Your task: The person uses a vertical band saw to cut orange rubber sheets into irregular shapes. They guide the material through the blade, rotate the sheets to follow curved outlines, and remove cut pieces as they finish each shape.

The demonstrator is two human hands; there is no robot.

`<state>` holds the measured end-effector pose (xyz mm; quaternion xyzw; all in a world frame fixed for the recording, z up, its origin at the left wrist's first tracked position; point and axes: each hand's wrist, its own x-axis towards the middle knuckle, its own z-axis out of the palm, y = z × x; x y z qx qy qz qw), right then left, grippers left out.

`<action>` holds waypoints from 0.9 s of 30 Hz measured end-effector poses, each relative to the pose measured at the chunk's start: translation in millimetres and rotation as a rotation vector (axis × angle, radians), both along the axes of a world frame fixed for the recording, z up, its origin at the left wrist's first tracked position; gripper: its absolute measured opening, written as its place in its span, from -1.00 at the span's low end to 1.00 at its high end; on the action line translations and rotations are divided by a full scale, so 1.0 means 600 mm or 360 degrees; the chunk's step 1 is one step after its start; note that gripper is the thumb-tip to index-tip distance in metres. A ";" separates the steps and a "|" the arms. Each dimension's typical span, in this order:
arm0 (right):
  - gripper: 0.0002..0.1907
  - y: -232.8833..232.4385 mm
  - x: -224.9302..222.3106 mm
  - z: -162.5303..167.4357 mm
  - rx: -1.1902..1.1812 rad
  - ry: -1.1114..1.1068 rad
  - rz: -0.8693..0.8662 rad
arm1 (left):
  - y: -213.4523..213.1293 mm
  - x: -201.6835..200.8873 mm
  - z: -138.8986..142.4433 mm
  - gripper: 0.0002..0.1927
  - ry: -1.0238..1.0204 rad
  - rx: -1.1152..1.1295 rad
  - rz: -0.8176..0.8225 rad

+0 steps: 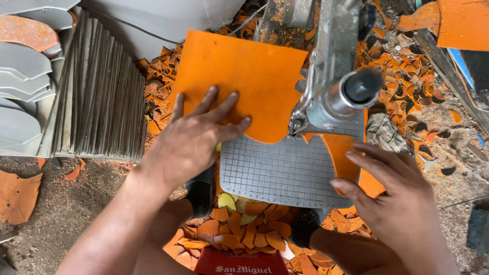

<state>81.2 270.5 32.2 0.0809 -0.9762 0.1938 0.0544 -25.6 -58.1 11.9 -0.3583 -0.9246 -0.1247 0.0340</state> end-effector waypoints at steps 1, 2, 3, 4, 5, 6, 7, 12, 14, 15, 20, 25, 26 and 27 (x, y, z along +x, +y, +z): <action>-0.38 -0.008 0.005 -0.003 -0.0015 -0.0063 -0.0163 | 0.000 0.013 0.002 -0.31 -0.0043 -0.0053 0.0044; -0.44 -0.017 0.007 -0.007 0.0030 -0.0056 -0.0169 | 0.000 0.027 0.005 -0.31 -0.0084 -0.0104 0.0087; -0.51 -0.025 0.006 -0.011 0.0075 -0.0040 -0.0175 | 0.000 0.038 0.010 -0.31 -0.0116 -0.0154 0.0132; -0.58 -0.028 0.005 -0.011 0.0120 -0.0025 -0.0179 | -0.002 0.050 0.016 -0.32 -0.0129 -0.0190 0.0145; -0.63 -0.028 0.005 -0.009 0.0097 -0.0009 -0.0138 | -0.005 0.063 0.022 -0.33 -0.0146 -0.0224 0.0159; -0.69 -0.027 0.004 -0.007 0.0075 0.0011 -0.0096 | -0.008 0.073 0.028 -0.34 -0.0161 -0.0258 0.0174; -0.74 -0.023 0.003 -0.004 0.0054 0.0030 -0.0052 | -0.012 0.082 0.033 -0.42 -0.0223 -0.0176 0.0143; -0.75 -0.014 0.010 -0.003 -0.0018 -0.0165 0.0024 | -0.023 0.103 0.027 -0.79 -0.0318 0.0290 -0.0081; -0.76 -0.018 0.004 -0.011 -0.0044 -0.0155 0.0040 | -0.017 0.097 0.011 -0.81 -0.0245 0.0405 -0.0198; -0.76 -0.019 -0.003 -0.015 -0.0049 -0.0158 0.0050 | -0.015 0.093 0.005 -0.80 -0.0197 0.0465 -0.0256; -0.75 -0.022 -0.034 -0.021 -0.0012 -0.0077 0.0238 | -0.016 0.082 -0.001 -0.57 -0.0406 0.0380 -0.0269; -0.76 -0.035 -0.042 -0.022 -0.0058 -0.0028 0.0280 | 0.001 0.087 -0.002 -0.43 -0.0338 0.0310 -0.0249; -0.77 -0.039 -0.043 -0.024 -0.0078 -0.0008 0.0268 | 0.010 0.091 -0.006 -0.37 -0.0324 0.0227 -0.0212; -0.79 -0.042 -0.045 -0.026 -0.0098 0.0012 0.0257 | 0.018 0.095 -0.008 -0.31 -0.0309 0.0145 -0.0174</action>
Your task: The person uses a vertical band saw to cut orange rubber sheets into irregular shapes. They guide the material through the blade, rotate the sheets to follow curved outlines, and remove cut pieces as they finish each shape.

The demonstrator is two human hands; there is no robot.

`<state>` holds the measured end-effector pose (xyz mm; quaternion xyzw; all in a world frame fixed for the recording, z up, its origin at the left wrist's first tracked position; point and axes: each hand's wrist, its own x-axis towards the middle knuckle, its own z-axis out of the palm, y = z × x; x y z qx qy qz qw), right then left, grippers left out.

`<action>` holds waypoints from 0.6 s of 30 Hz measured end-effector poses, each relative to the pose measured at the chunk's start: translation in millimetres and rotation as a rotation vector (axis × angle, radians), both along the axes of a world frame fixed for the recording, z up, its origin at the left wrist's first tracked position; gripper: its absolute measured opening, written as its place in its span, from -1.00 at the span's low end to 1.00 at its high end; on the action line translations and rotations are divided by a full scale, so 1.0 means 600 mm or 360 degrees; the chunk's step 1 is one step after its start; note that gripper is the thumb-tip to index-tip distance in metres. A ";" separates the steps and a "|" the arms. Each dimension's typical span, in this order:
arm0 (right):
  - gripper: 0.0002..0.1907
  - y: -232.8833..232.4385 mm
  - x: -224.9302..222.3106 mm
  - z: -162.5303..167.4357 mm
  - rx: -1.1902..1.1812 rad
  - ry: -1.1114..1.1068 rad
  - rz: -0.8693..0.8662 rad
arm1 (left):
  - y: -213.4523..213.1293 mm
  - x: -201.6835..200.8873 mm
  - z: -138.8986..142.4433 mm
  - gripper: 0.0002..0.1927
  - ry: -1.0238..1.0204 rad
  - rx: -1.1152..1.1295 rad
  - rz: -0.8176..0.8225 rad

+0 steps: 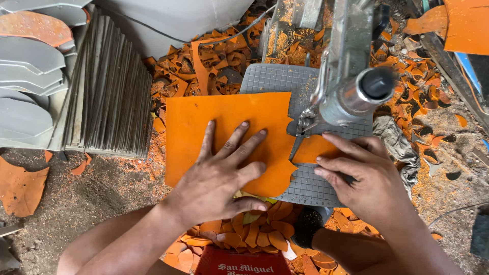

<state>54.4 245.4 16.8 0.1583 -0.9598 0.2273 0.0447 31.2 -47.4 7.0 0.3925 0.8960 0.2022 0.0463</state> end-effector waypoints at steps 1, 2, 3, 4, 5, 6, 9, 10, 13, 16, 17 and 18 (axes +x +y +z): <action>-0.80 -0.003 -0.001 -0.001 -0.0022 0.0019 -0.0011 | 0.005 0.004 -0.003 -0.27 0.0050 0.0017 0.0013; -0.81 -0.006 -0.002 -0.003 -0.0023 0.0032 -0.0038 | 0.009 0.006 -0.005 -0.22 0.0102 0.0032 0.0026; -0.83 -0.009 -0.002 -0.005 -0.0023 0.0048 -0.0067 | 0.010 0.008 -0.007 -0.15 0.0157 0.0049 0.0036; -0.84 -0.009 -0.003 -0.004 -0.0020 0.0066 -0.0098 | 0.010 0.011 -0.006 -0.17 0.0172 0.0020 0.0026; -0.83 -0.009 -0.004 -0.003 -0.0008 0.0072 -0.0101 | 0.006 0.013 -0.005 -0.19 0.0188 -0.0010 0.0016; -0.83 -0.009 -0.004 -0.003 0.0002 0.0075 -0.0105 | 0.001 0.016 -0.004 -0.21 0.0202 -0.0043 0.0005; -0.81 -0.011 -0.004 -0.002 0.0003 0.0085 -0.0133 | -0.013 0.024 0.003 -0.28 0.0137 -0.0052 -0.0035; -0.80 -0.012 -0.004 -0.002 -0.0001 0.0087 -0.0141 | -0.017 0.026 0.005 -0.30 0.0103 -0.0063 -0.0035; -0.79 -0.016 -0.003 -0.002 0.0027 0.0086 -0.0176 | -0.024 0.035 0.010 -0.35 0.0056 -0.0071 -0.0021; -0.78 -0.019 -0.003 -0.002 0.0041 0.0108 -0.0142 | -0.021 0.048 0.011 -0.35 0.0138 -0.0038 0.0056; -0.78 -0.020 -0.003 -0.001 0.0039 0.0102 -0.0148 | -0.013 0.051 0.009 -0.35 0.0179 -0.0038 0.0104; -0.77 -0.021 -0.004 -0.002 0.0036 0.0095 -0.0151 | -0.009 0.053 0.007 -0.34 0.0219 -0.0039 0.0155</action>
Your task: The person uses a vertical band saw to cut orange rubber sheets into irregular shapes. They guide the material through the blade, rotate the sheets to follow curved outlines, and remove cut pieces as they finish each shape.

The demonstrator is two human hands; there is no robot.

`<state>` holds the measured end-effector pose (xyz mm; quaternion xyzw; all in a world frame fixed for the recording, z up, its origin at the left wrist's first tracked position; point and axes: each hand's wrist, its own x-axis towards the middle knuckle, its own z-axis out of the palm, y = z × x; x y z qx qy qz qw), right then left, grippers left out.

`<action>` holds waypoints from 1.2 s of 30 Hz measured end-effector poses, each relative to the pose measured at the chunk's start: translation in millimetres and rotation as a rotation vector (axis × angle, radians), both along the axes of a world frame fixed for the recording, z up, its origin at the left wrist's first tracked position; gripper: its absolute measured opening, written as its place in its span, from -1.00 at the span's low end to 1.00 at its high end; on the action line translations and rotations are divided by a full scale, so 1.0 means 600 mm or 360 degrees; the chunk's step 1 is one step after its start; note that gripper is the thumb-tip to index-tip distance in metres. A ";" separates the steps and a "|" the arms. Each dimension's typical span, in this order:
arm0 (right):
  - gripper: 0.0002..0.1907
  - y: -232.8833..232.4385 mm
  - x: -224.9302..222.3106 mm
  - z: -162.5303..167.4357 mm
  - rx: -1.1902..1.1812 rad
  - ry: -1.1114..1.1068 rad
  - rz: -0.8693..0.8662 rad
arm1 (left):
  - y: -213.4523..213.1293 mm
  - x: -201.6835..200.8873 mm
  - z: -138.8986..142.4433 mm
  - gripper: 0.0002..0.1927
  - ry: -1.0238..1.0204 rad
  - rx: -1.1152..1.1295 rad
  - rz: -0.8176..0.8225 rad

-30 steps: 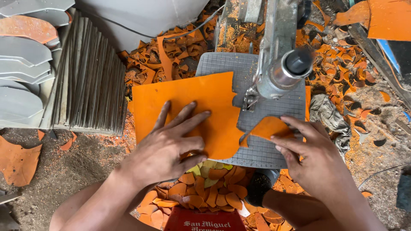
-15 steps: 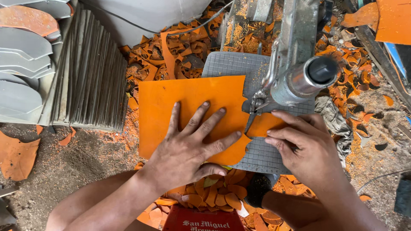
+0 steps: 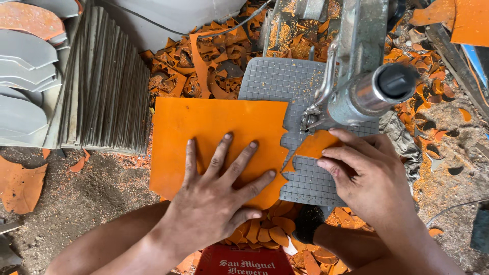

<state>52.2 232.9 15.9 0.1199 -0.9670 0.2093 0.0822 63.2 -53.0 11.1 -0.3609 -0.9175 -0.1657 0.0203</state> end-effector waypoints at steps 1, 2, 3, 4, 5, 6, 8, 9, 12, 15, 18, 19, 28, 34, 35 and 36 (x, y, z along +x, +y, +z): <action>-0.76 -0.001 -0.001 -0.001 -0.0004 -0.0004 -0.0001 | 0.000 0.001 -0.002 -0.35 -0.0005 0.0021 0.0009; -0.76 -0.001 -0.002 -0.002 -0.0021 0.0010 0.0006 | 0.001 0.001 -0.004 -0.36 -0.0011 0.0043 0.0017; -0.76 -0.001 -0.003 -0.003 -0.0036 0.0022 0.0011 | 0.001 0.002 -0.006 -0.37 -0.0018 0.0066 0.0023; -0.76 -0.002 -0.004 -0.004 -0.0052 0.0032 0.0014 | 0.000 0.004 -0.007 -0.37 -0.0025 0.0064 0.0020; -0.77 -0.002 -0.004 -0.006 -0.0056 0.0033 0.0022 | -0.004 0.005 -0.008 -0.37 -0.0030 0.0062 0.0017; -0.78 -0.003 -0.004 -0.007 -0.0061 0.0037 0.0031 | -0.005 0.007 -0.008 -0.37 -0.0033 0.0059 0.0016; -0.79 -0.003 -0.005 -0.010 -0.0076 0.0032 0.0034 | -0.005 0.008 -0.012 -0.39 -0.0038 0.0098 0.0012; -0.80 -0.004 -0.005 -0.011 -0.0082 0.0021 0.0027 | -0.005 0.009 -0.014 -0.40 -0.0043 0.0119 0.0010; -0.84 -0.003 -0.008 -0.011 -0.0054 -0.0001 0.0035 | -0.002 0.010 -0.020 -0.42 -0.0043 0.0159 0.0012; -0.83 -0.003 -0.009 -0.008 -0.0040 -0.0036 0.0015 | 0.002 0.012 -0.022 -0.41 -0.0036 0.0169 0.0044; -0.84 -0.003 -0.011 -0.006 -0.0032 -0.0056 -0.0003 | 0.004 0.014 -0.020 -0.39 -0.0044 0.0163 0.0050; -0.84 -0.004 -0.012 -0.006 -0.0026 -0.0059 -0.0007 | 0.006 0.015 -0.019 -0.39 -0.0044 0.0159 0.0063; -0.83 -0.004 -0.018 -0.002 -0.0027 -0.0067 -0.0017 | 0.020 0.024 -0.017 -0.38 -0.0040 0.0176 0.0108; -0.81 0.000 -0.025 0.000 -0.0040 -0.0084 -0.0039 | 0.036 0.037 -0.024 -0.37 -0.0007 0.0195 0.0186; -0.81 0.000 -0.026 0.001 -0.0044 -0.0100 -0.0043 | 0.039 0.039 -0.025 -0.37 -0.0011 0.0202 0.0202; -0.81 0.001 -0.028 0.002 -0.0049 -0.0115 -0.0045 | 0.041 0.040 -0.026 -0.37 -0.0015 0.0208 0.0220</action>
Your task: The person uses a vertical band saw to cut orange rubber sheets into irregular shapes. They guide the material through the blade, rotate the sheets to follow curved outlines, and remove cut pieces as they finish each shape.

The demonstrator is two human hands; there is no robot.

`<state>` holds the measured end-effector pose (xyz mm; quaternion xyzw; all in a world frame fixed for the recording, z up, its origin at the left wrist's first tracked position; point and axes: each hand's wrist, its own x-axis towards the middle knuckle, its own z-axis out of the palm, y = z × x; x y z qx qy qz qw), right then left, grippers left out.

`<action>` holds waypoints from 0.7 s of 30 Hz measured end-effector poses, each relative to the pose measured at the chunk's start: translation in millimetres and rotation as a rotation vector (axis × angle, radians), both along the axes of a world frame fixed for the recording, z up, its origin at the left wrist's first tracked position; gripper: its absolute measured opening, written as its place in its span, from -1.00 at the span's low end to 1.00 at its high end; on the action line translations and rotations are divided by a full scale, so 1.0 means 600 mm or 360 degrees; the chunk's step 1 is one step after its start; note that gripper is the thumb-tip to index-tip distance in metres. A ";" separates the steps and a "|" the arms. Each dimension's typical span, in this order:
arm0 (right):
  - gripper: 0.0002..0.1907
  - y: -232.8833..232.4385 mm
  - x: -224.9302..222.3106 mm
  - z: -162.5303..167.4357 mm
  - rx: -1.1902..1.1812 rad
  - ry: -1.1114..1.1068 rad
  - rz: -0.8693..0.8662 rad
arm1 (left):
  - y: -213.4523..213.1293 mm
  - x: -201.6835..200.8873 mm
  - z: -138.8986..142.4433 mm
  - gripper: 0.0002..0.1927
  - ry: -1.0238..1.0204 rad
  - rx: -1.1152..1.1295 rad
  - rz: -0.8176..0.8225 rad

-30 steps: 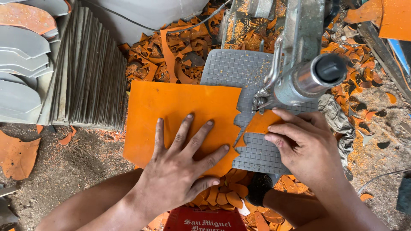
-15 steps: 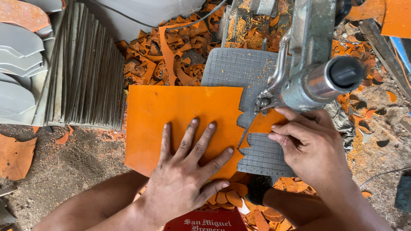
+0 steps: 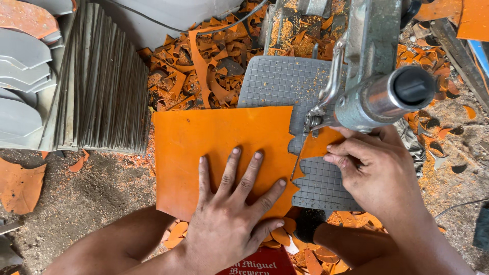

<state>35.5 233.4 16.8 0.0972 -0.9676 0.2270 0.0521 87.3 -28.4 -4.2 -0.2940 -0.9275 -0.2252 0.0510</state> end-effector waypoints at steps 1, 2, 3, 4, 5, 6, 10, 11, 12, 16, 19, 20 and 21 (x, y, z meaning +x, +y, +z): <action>-0.81 0.000 -0.001 0.000 -0.0004 -0.0016 -0.0002 | 0.002 0.001 -0.001 -0.36 -0.0013 -0.0002 0.0005; -0.81 0.000 -0.002 0.001 -0.0007 -0.0017 -0.0004 | 0.003 0.002 -0.001 -0.36 -0.0025 -0.0003 0.0009; -0.81 0.000 -0.002 0.001 -0.0008 -0.0020 -0.0005 | 0.005 0.003 -0.001 -0.36 -0.0038 -0.0003 0.0015; -0.82 0.000 -0.002 0.002 -0.0009 -0.0023 -0.0003 | 0.007 0.003 0.000 -0.36 -0.0047 0.0000 0.0023; -0.82 -0.001 -0.002 0.001 -0.0033 -0.0021 -0.0013 | 0.008 0.003 0.000 -0.36 -0.0052 0.0002 0.0029; -0.82 -0.002 -0.001 0.001 -0.0058 -0.0015 -0.0025 | 0.008 0.002 0.000 -0.36 -0.0053 0.0002 0.0033; -0.81 -0.006 0.002 -0.001 -0.0026 0.0099 -0.0055 | 0.009 -0.003 0.005 -0.36 -0.0061 -0.0007 0.0053; -0.82 -0.007 0.002 -0.001 -0.0016 0.0112 -0.0054 | 0.008 -0.005 0.006 -0.36 -0.0065 -0.0009 0.0056; -0.82 -0.008 0.003 -0.002 -0.0006 0.0123 -0.0052 | 0.007 -0.007 0.007 -0.36 -0.0071 -0.0010 0.0059; -0.85 -0.013 0.004 -0.003 -0.0004 0.0091 -0.0124 | 0.002 -0.016 0.010 -0.38 -0.0130 0.0015 0.0032; -0.84 -0.016 0.004 -0.003 -0.0077 0.0106 -0.0108 | 0.001 -0.021 0.011 -0.38 -0.0149 0.0026 0.0049; -0.84 -0.017 0.003 -0.003 -0.0052 0.0138 -0.0098 | 0.001 -0.022 0.012 -0.38 -0.0156 0.0030 0.0048; -0.84 -0.017 0.004 -0.003 -0.0026 0.0169 -0.0087 | 0.001 -0.023 0.012 -0.38 -0.0164 0.0034 0.0046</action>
